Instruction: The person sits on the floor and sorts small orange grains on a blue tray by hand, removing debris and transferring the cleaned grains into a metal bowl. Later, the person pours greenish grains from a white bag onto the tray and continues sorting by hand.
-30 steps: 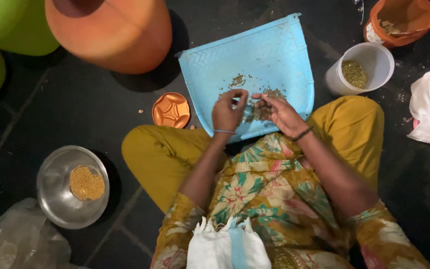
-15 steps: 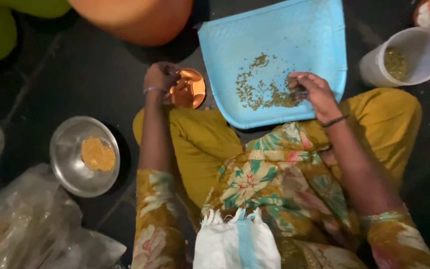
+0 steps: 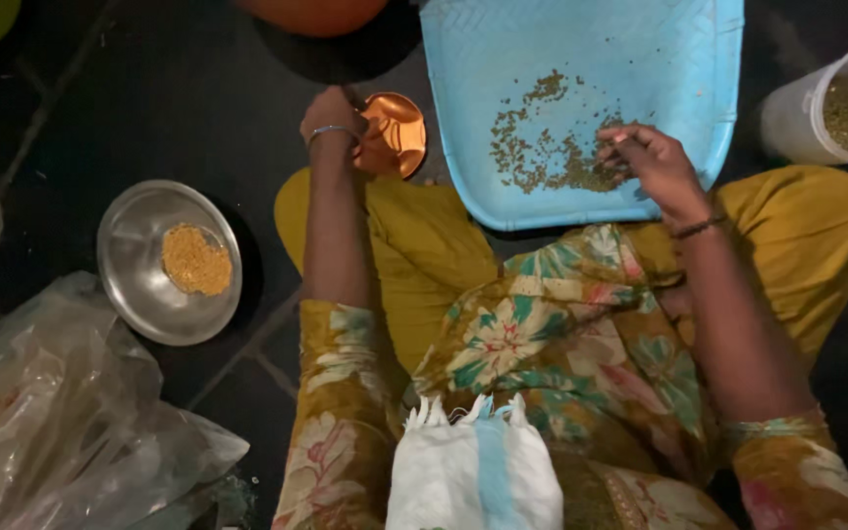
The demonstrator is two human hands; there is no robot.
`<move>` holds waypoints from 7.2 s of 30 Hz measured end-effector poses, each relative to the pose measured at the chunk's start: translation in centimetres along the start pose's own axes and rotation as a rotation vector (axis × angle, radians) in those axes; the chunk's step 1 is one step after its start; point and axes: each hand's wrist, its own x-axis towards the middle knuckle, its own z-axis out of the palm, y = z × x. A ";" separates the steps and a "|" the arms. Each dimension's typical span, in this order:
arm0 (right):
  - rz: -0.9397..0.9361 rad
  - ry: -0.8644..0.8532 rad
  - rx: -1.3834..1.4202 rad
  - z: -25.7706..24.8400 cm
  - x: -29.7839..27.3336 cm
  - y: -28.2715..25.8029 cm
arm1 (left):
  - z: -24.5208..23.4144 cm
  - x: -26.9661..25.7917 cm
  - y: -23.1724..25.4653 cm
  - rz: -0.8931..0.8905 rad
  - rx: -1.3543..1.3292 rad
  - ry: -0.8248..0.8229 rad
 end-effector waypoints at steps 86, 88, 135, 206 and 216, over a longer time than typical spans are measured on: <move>-0.264 0.191 -0.653 -0.7 1.3 -0.3 | 12.4 -8.5 16.0 0.875 -0.241 0.255; -0.257 0.165 -0.582 -0.1 1.4 -0.2 | 12.1 -9.3 16.7 0.901 -0.281 0.242; -0.280 0.366 -0.566 -0.7 0.5 0.6 | 1.6 -12.0 13.4 0.663 -0.531 0.264; -0.285 -0.035 -0.626 0.8 5.0 1.7 | 13.6 -9.8 18.0 0.657 -0.708 -0.604; -0.319 0.344 -0.557 -0.3 5.4 0.6 | 12.9 -4.7 16.6 0.741 -0.215 0.100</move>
